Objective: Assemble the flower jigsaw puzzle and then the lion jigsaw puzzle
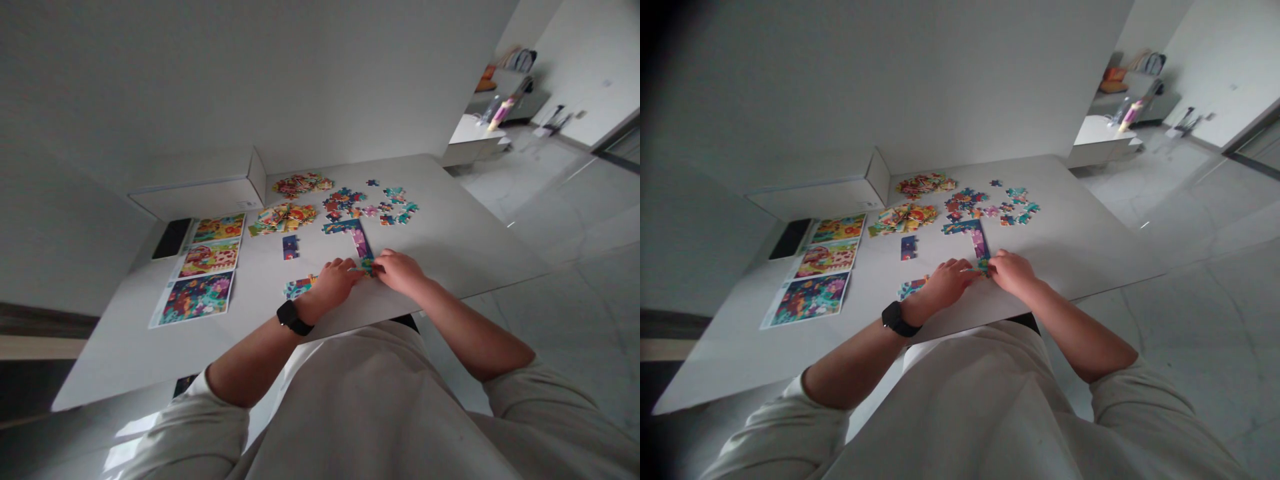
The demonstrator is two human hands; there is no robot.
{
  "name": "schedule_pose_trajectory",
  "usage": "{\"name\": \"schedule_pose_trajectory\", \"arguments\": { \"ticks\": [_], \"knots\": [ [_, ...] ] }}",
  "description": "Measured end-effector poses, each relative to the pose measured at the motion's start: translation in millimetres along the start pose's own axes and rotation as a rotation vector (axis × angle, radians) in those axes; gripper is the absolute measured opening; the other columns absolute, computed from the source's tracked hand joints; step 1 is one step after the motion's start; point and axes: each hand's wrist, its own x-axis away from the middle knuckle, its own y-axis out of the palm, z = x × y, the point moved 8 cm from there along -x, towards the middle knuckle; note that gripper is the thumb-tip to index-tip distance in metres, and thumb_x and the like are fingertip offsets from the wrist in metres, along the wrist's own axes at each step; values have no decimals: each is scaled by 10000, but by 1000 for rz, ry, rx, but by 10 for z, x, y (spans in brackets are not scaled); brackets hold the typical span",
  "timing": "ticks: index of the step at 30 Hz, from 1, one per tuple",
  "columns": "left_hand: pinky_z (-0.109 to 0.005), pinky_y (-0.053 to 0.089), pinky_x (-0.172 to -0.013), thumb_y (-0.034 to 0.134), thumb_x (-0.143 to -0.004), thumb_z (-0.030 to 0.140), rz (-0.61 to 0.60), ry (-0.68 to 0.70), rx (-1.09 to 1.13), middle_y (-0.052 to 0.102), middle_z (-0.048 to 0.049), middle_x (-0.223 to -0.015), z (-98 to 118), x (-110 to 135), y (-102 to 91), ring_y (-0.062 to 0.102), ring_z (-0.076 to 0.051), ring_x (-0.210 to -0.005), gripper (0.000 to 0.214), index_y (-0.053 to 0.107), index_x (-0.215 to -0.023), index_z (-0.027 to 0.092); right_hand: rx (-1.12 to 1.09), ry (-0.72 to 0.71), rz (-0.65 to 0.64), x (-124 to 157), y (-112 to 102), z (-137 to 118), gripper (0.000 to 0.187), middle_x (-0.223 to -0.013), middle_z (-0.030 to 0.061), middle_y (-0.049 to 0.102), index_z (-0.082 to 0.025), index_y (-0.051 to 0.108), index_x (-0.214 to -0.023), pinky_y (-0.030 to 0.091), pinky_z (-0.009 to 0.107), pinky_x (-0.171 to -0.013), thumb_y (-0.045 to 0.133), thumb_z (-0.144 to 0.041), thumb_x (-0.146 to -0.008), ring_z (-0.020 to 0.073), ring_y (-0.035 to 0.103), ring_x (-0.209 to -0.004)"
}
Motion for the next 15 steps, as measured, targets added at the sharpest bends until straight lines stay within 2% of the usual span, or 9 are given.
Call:
{"name": "schedule_pose_trajectory", "arguments": {
  "ticks": [4, 7, 10, 13, 15],
  "knots": [
    [-436, 527, -1069, 701, -988, 229, -11, 87, 94, 761, -102, -1290, -88, -36, -117, 696, -297, -1166, 376, 769, -1350, 304, 2, -63, 27, -81, -98, -34, 165, -1187, 118, 754, -244, 839, -1121, 531, 349, -898, 735, -282, -998, 284, 724, -1079],
    [-453, 516, -1107, 685, -992, 255, 51, 94, 99, 758, -105, -1352, -270, -25, -289, 695, -303, -1217, 371, 761, -1354, 280, -17, -181, 94, -160, -158, -120, 236, -1257, 119, 757, -237, 822, -1210, 516, 378, -1034, 765, -263, -982, 297, 702, -1175],
    [-490, 510, -1141, 687, -978, 269, 118, 54, 61, 749, -121, -1381, -561, 24, -462, 687, -318, -1260, 380, 760, -1350, 249, -6, -249, 53, -248, -99, -180, 247, -1255, 118, 770, -222, 822, -1199, 508, 402, -1064, 806, -280, -960, 304, 706, -1183],
    [-517, 509, -1160, 658, -989, 313, 179, 26, 32, 752, -132, -1378, -899, 106, -616, 699, -320, -1245, 386, 751, -1353, 225, -2, -249, -11, -360, -68, -181, 199, -1235, 105, 780, -233, 829, -1147, 524, 381, -996, 811, -304, -962, 288, 730, -1137],
    [-518, 510, -1171, 635, -998, 345, 226, -10, 13, 757, -140, -1371, -1139, 160, -709, 697, -328, -1267, 389, 750, -1345, 211, -19, -251, -22, -472, -128, -175, 171, -1226, 88, 785, -246, 828, -1128, 528, 357, -944, 788, -327, -983, 268, 738, -1106]
  ]
}}
